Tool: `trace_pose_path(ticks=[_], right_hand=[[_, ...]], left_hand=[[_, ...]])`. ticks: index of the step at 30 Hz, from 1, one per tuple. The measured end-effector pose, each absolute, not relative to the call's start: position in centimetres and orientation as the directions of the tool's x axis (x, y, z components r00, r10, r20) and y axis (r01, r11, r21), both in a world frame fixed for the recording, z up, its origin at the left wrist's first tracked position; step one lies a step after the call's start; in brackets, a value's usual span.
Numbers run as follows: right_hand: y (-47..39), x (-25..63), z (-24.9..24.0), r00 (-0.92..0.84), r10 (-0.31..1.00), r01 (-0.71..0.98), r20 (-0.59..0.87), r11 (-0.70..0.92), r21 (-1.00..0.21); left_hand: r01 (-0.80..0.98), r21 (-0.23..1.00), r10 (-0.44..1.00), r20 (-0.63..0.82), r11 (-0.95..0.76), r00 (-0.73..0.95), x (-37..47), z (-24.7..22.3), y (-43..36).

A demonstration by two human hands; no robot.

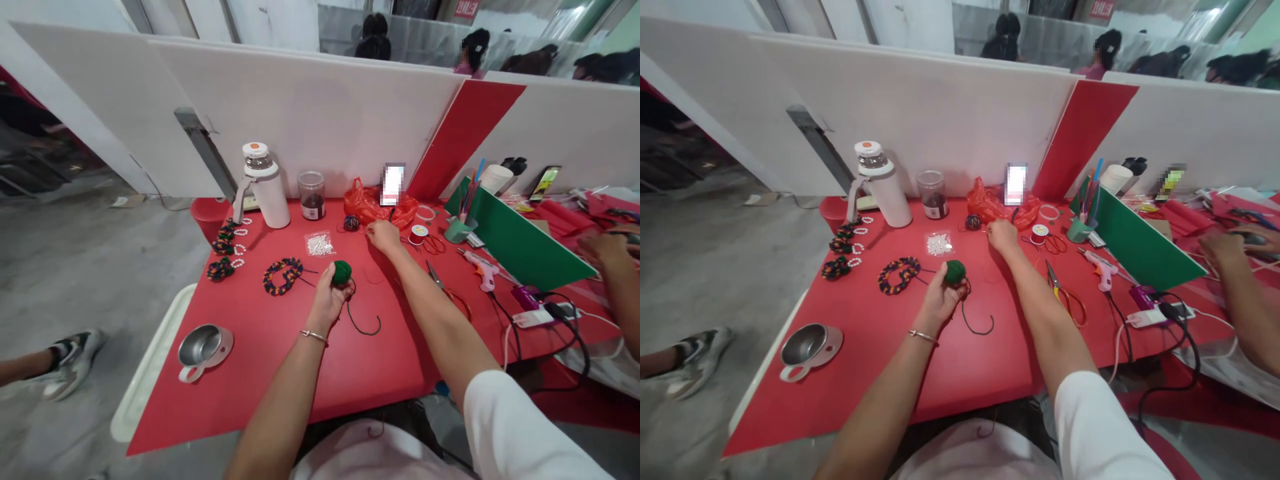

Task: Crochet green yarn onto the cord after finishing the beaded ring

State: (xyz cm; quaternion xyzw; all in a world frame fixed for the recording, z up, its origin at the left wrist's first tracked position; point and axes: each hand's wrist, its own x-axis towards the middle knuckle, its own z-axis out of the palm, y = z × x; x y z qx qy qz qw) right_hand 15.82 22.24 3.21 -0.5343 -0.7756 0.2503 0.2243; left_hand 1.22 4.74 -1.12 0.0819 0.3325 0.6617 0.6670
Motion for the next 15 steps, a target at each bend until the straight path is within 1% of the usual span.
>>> trace_pose_path(ticks=[2,3,4,5,6,7,9,11,13,15], right_hand=[[19.5,15.3,2.7,-0.37,0.925,0.637,0.084,0.318,-0.702],[17.8,15.2,2.4,-0.417,0.905,0.557,0.087,0.33,-0.762],[16.0,15.1,2.1,-0.51,0.855,0.369,0.092,0.315,-0.874],[14.4,15.0,1.8,-0.595,0.797,0.219,0.105,0.287,-0.932],[12.9,15.0,1.6,-0.653,0.751,0.148,0.099,0.255,-0.955],[11.7,14.9,1.5,-0.652,0.753,0.131,0.087,0.225,-0.966],[10.3,14.9,1.3,-0.588,0.807,0.127,0.059,0.164,-0.978],[10.1,14.9,1.1,-0.509,0.86,0.048,0.029,0.062,-0.997],[10.7,15.3,1.0,-0.422,0.906,-0.134,0.006,-0.056,-0.989],[11.6,15.8,0.8,-0.378,0.924,-0.336,-0.056,-0.193,-0.922]], left_hand=[[-0.828,0.542,0.929,-0.361,0.142,-0.077,1.2,-1.1,5.0],[-0.826,0.54,0.924,-0.377,0.162,-0.065,1.2,-1.1,5.1],[-0.824,0.537,0.918,-0.392,0.183,-0.051,1.2,-1.1,5.2],[-0.82,0.534,0.912,-0.408,0.204,-0.04,1.2,-1.1,5.3],[-0.812,0.537,0.904,-0.427,0.228,-0.029,1.2,-1.0,5.3],[-0.8,0.545,0.895,-0.445,0.253,-0.02,1.2,-1.0,5.3],[-0.761,0.576,0.889,-0.457,0.299,0.004,1.2,-1.0,5.2],[-0.722,0.615,0.907,-0.419,0.318,0.043,1.2,-1.0,4.9],[-0.691,0.655,0.927,-0.371,0.305,0.058,1.0,-1.1,4.6],[-0.641,0.724,0.949,-0.315,0.253,0.019,0.8,-1.2,4.3]])
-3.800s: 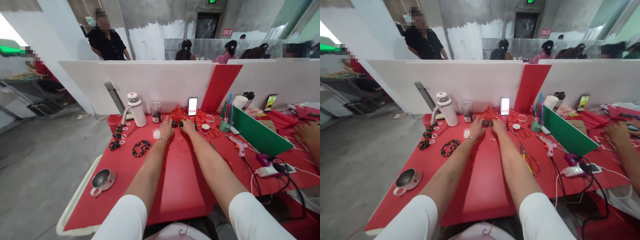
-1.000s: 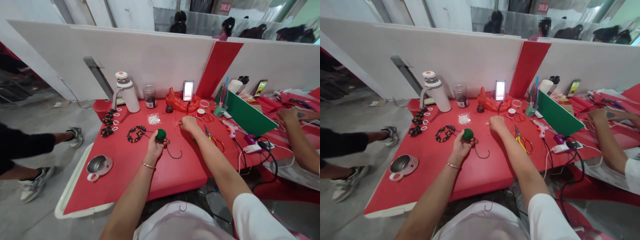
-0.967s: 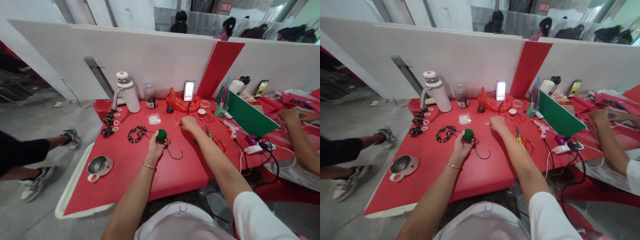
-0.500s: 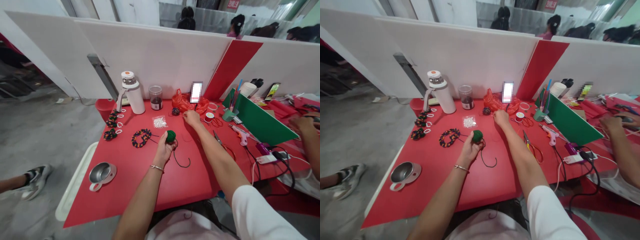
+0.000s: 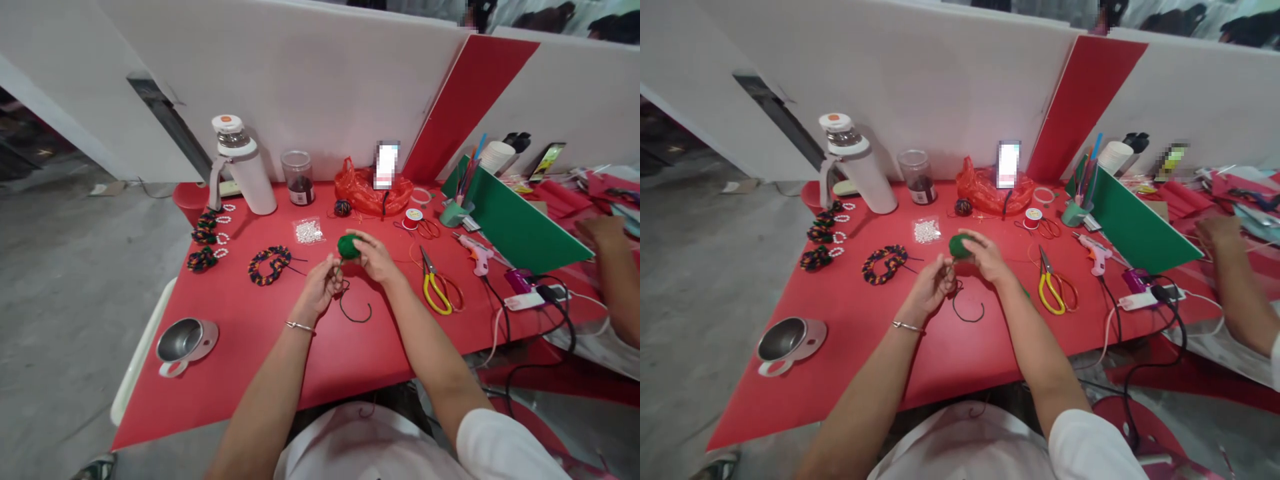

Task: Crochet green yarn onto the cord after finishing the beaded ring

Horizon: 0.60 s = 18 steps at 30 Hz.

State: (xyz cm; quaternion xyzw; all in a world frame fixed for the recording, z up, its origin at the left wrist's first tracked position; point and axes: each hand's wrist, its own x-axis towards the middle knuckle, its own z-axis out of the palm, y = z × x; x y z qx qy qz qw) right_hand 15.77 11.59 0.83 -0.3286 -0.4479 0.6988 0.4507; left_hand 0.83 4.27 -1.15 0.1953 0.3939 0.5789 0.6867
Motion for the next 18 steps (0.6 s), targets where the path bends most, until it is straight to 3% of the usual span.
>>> trace_pose_path(ticks=[5,9,12,18], right_hand=[[13.3,16.7,0.5,-0.436,0.85,-0.565,-0.295,-0.514,-0.646],[13.6,17.0,0.5,-0.437,0.832,-0.63,-0.341,-0.554,-0.544],[13.9,17.3,0.1,-0.367,0.883,-0.648,-0.293,-0.468,-0.601],[15.2,18.0,-1.6,0.04,0.97,-0.499,-0.241,-0.19,-0.845]], left_hand=[[-0.557,0.813,0.963,-0.255,0.166,-0.084,1.1,-1.2,3.7],[-0.535,0.835,0.967,-0.223,0.126,-0.121,1.4,-0.8,3.1],[-0.535,0.837,0.986,-0.161,0.118,-0.034,1.0,-0.4,2.2],[-0.494,0.848,0.959,-0.054,0.192,0.279,-0.2,0.0,0.3]])
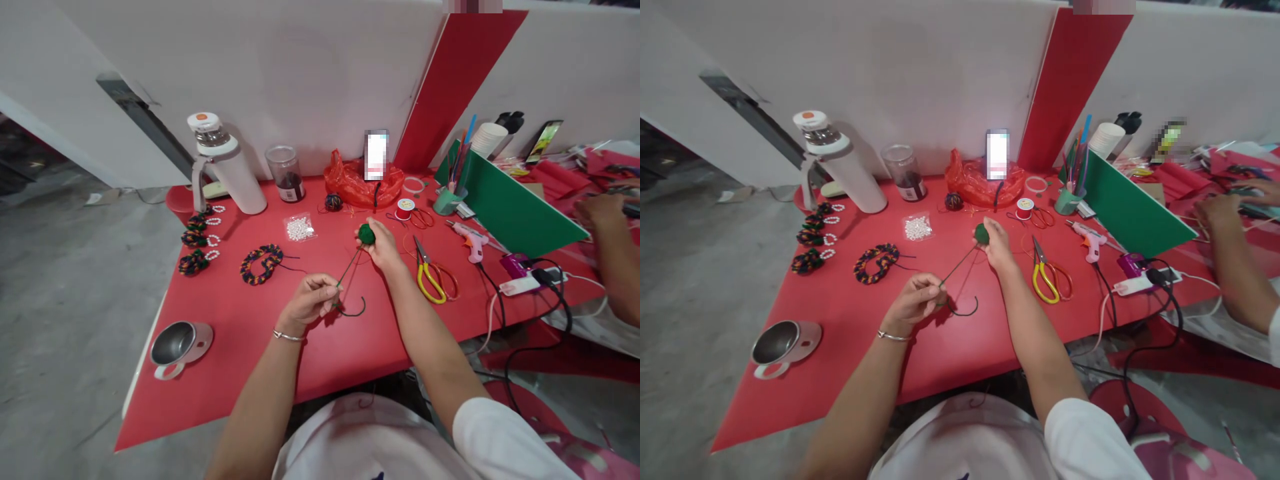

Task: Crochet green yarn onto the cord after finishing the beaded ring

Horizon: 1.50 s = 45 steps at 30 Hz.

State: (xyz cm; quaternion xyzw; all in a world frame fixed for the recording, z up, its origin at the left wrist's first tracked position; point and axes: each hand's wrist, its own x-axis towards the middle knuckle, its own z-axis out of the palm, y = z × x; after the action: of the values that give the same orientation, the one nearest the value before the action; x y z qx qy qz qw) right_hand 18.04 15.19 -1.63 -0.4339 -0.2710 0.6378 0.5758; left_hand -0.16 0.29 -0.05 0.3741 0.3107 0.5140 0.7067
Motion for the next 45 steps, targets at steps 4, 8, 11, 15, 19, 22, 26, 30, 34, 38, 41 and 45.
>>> trace_pose_path(ticks=[4,8,11,15,19,22,26,30,34,38,41,45], right_hand=[[15.3,18.0,-1.8,0.11,0.982,-0.442,-0.152,-0.088,-0.893],[15.2,18.0,-1.7,-0.003,0.988,-0.509,-0.154,-0.134,-0.85],[15.5,18.4,-1.8,0.065,0.98,-0.497,-0.186,-0.13,-0.858],[15.7,18.7,-1.8,0.096,0.98,-0.524,-0.172,-0.098,-0.846],[14.3,17.9,-1.0,-0.063,0.996,-0.47,-0.06,-0.083,-0.879],[12.3,16.9,0.3,-0.285,0.953,-0.297,0.103,0.015,-0.955],[10.4,15.9,1.9,-0.449,0.871,-0.133,0.198,0.154,-0.979],[10.6,15.8,1.9,-0.376,0.909,-0.18,0.178,0.117,-0.977],[11.7,16.2,0.8,-0.215,0.971,-0.314,0.105,0.033,-0.949],[12.0,17.1,0.7,-0.217,0.973,-0.349,0.083,0.002,-0.937],[12.0,17.9,1.2,-0.337,0.94,-0.378,0.047,-0.09,-0.921],[12.9,18.5,1.5,-0.251,0.967,-0.545,-0.045,-0.18,-0.819]], left_hand=[[-0.396,0.88,0.92,-0.104,0.262,0.378,-0.5,0.2,0.2],[-0.206,0.932,0.744,-0.093,0.299,0.662,-1.4,0.5,0.2],[-0.102,0.964,0.516,-0.042,0.247,0.856,-1.8,0.9,-0.1],[-0.134,0.968,0.709,-0.057,0.211,0.703,-0.7,1.1,-0.3],[-0.283,0.952,0.993,-0.12,0.115,-0.002,0.9,0.3,0.6],[-0.412,0.91,0.958,-0.16,0.05,-0.236,1.3,-0.3,1.5],[-0.58,0.813,0.964,-0.184,0.04,-0.191,1.3,-0.7,2.1],[-0.551,0.826,0.954,-0.247,0.115,-0.171,1.2,-0.9,2.2],[-0.599,0.795,0.972,-0.205,0.099,-0.111,0.7,-0.2,1.7],[-0.733,0.679,0.994,-0.101,0.035,-0.047,-0.3,1.0,1.2],[-0.775,0.631,0.989,-0.081,-0.045,-0.123,-1.0,1.4,1.4],[-0.795,0.598,0.97,-0.122,-0.097,-0.211,-1.3,1.4,1.9]])
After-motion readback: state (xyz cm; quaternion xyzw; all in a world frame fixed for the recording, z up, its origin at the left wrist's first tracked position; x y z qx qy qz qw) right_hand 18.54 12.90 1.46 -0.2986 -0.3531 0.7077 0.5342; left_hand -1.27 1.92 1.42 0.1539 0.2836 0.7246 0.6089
